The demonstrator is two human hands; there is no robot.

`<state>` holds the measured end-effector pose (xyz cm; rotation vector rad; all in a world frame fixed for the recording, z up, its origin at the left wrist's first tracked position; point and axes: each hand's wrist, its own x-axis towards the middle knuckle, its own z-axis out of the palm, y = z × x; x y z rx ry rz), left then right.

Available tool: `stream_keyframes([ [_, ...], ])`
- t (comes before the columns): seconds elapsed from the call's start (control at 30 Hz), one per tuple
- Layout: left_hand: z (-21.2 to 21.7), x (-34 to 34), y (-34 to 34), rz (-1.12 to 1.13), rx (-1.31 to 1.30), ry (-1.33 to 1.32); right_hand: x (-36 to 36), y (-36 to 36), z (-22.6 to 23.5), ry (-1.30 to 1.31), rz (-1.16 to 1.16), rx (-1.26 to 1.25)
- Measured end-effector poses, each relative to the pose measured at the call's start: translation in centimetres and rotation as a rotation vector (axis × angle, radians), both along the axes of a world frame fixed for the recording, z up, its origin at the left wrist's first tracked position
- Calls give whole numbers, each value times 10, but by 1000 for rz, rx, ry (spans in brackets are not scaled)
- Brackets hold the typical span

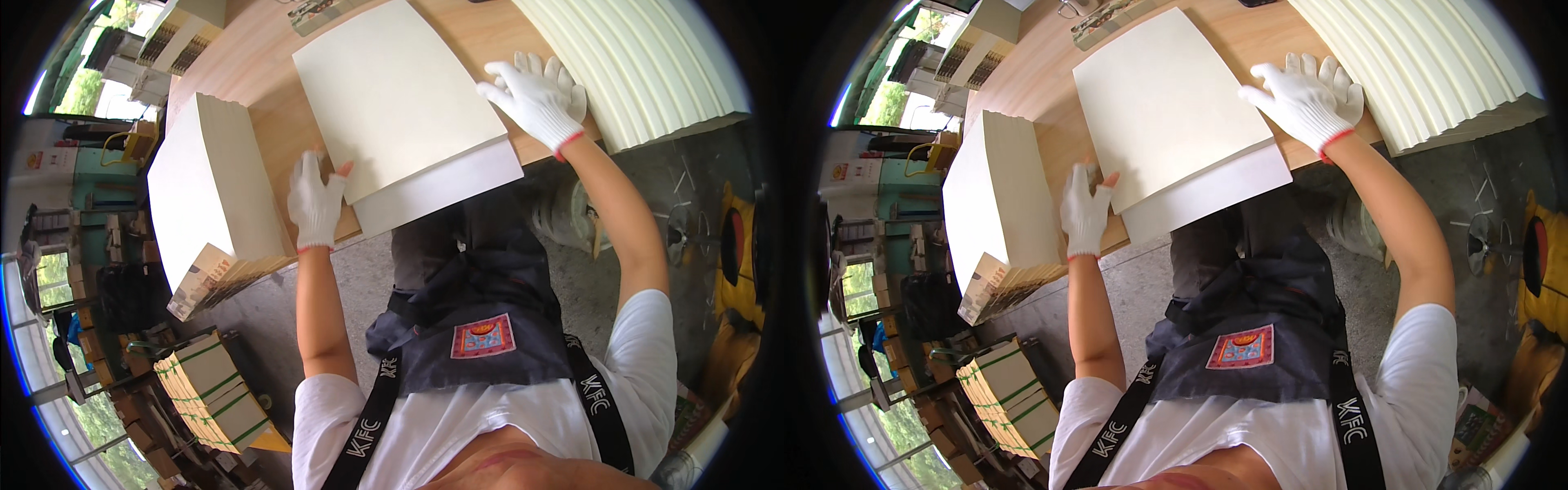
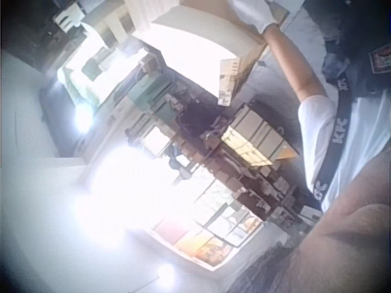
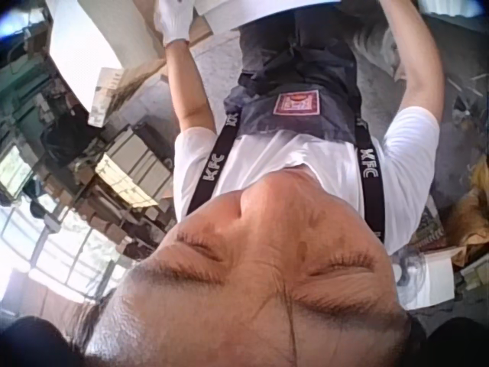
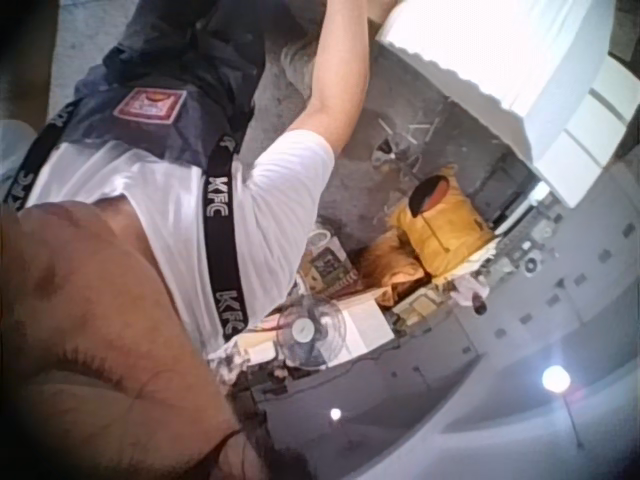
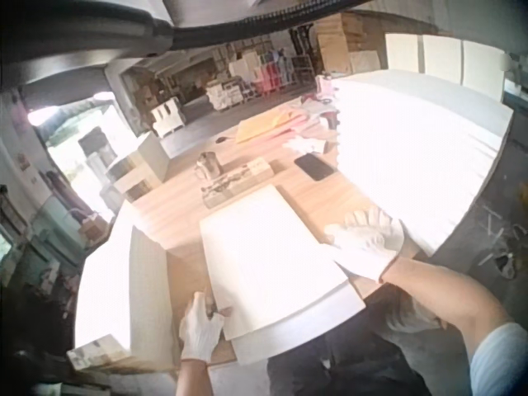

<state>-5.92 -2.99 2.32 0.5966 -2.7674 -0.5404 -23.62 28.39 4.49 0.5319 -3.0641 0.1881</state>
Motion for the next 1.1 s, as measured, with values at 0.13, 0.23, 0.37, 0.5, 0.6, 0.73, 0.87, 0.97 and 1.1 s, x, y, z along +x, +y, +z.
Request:
stream_keyframes([
  [0.13,-19,46,14,-29,90,82,32,25,5,51,181,11],
  [0.23,-33,63,20,-146,-46,135,50,39,-24,-30,298,-182],
  [0.37,-23,59,28,-181,-148,71,58,38,-52,53,295,-137],
  [0.5,-20,61,23,-185,-106,15,61,34,-49,137,291,-134],
  [0.6,-19,61,21,-181,-98,-14,61,34,-48,147,292,-152],
  [0.73,-16,59,21,-169,-100,-58,60,34,-49,72,266,-129],
  [0.87,-14,59,22,-168,-107,-72,60,34,-48,59,269,-137],
  [0.97,-17,59,22,-173,-109,-76,61,34,-48,34,264,-149],
  [1.1,-16,58,22,-182,-117,-89,60,31,-46,-8,252,-123],
])
